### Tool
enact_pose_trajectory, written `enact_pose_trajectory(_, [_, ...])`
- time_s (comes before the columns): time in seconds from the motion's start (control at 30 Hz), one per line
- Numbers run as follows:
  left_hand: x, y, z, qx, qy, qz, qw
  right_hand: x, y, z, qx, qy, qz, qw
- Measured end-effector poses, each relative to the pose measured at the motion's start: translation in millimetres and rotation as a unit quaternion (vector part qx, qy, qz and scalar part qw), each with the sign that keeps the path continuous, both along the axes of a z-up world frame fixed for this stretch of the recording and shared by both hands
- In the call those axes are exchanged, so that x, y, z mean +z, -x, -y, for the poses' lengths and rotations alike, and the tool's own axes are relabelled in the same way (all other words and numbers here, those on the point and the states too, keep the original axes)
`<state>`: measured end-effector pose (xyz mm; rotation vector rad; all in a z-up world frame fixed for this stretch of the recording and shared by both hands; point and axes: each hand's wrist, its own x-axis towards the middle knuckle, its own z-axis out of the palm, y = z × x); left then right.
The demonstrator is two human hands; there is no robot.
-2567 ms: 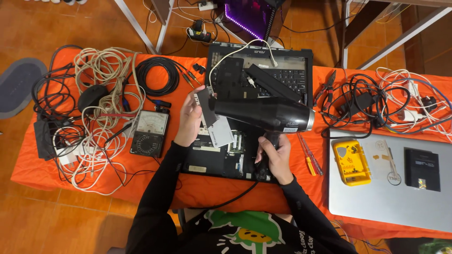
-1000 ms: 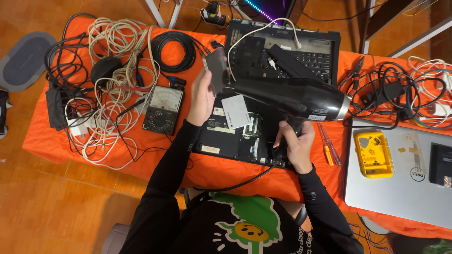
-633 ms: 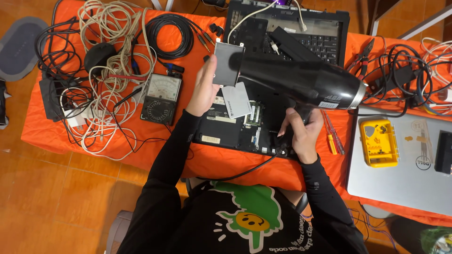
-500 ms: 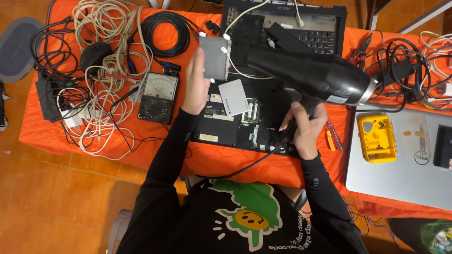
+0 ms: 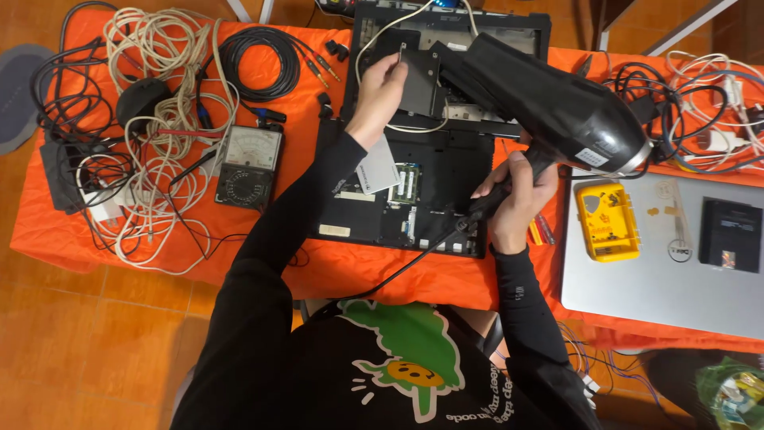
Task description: Disassembling and cleaning laptop components using a screwdriver and a hairdryer.
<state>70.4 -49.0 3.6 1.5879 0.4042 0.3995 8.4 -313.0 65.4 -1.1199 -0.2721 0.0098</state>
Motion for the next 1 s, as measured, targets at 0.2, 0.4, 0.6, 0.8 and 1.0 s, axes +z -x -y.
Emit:
enact_pose_trajectory(0.2, [47, 20, 18, 0.004, -0.145, -0.089, 0.985, -7, -7, 0, -0.003, -0.016, -0.016, 1.0])
enact_pose_trajectory(0.4, [14, 99, -4, 0.091, -0.609, 0.004, 0.788, -9, -8, 1, 0.015, -0.026, -0.017, 0.999])
enact_pose_trajectory(0.6, [40, 140, 22, 0.03, -0.557, -0.154, 0.815, -9, -2, -3, 0.034, -0.019, -0.016, 0.999])
enact_pose_trajectory(0.8, [23, 129, 20, -0.007, -0.532, -0.17, 0.83, -11, -1, -5, 0.043, 0.02, 0.004, 0.999])
enact_pose_trajectory(1.0, [29, 131, 12, 0.006, -0.499, -0.09, 0.862, -20, -2, -7, 0.056, 0.022, 0.003, 0.998])
